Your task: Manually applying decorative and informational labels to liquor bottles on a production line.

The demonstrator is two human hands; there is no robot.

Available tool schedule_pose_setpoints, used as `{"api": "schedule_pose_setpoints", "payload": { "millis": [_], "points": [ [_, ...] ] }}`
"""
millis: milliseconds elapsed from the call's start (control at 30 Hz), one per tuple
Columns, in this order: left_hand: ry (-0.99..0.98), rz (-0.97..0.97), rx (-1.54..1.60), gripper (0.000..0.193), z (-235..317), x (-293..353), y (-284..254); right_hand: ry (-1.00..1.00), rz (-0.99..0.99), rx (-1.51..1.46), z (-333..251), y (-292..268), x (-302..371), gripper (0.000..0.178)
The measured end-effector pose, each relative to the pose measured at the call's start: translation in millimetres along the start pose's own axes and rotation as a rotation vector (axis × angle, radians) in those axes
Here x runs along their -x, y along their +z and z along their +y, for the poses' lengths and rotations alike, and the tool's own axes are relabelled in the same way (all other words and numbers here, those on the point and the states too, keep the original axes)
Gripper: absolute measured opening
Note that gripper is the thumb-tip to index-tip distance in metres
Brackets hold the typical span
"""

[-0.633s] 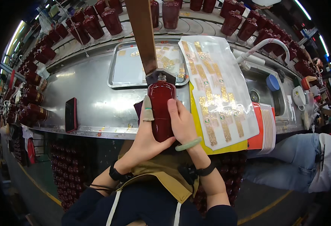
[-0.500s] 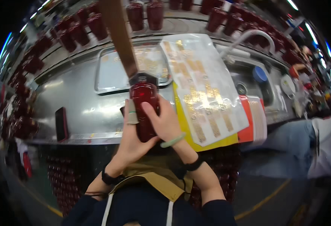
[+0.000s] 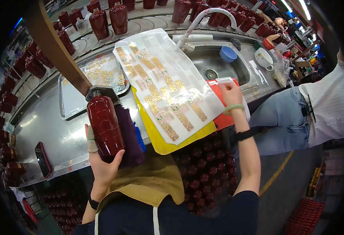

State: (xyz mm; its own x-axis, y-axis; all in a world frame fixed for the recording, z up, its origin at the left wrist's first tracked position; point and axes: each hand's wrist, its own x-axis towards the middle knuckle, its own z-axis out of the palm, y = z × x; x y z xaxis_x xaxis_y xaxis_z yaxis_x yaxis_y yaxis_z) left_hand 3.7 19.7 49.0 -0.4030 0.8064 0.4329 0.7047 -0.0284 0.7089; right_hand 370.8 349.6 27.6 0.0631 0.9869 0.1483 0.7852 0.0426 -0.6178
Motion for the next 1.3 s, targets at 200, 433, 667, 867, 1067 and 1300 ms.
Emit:
{"api": "schedule_pose_setpoints", "payload": {
  "millis": [200,433,667,867,1067,1300],
  "points": [
    [-0.198,-0.188,0.272,0.105,-7.1,3.3,1.9,0.33,0.082,0.233,186.7,-58.4,-112.8,0.045],
    [-0.1,-0.082,0.035,0.099,-0.9,5.9,1.3,0.316,-0.192,0.325,151.1,-82.1,-92.3,0.044],
    [-0.084,-0.122,0.006,0.105,-9.0,6.8,-0.8,0.323,-0.167,0.37,169.6,-97.9,-69.4,0.045],
    [-0.1,-0.121,-0.004,0.106,-9.2,7.4,-1.2,0.076,-0.113,0.184,133.6,-51.6,-95.8,0.044],
    [-0.121,-0.137,-0.009,0.107,-5.6,8.1,-6.2,0.22,-0.262,0.341,136.7,-26.5,-137.9,0.036],
    [-0.07,-0.132,-0.055,0.109,-6.9,5.3,1.2,0.336,-0.115,0.275,195.6,-27.2,-172.2,0.03]
  ]
}}
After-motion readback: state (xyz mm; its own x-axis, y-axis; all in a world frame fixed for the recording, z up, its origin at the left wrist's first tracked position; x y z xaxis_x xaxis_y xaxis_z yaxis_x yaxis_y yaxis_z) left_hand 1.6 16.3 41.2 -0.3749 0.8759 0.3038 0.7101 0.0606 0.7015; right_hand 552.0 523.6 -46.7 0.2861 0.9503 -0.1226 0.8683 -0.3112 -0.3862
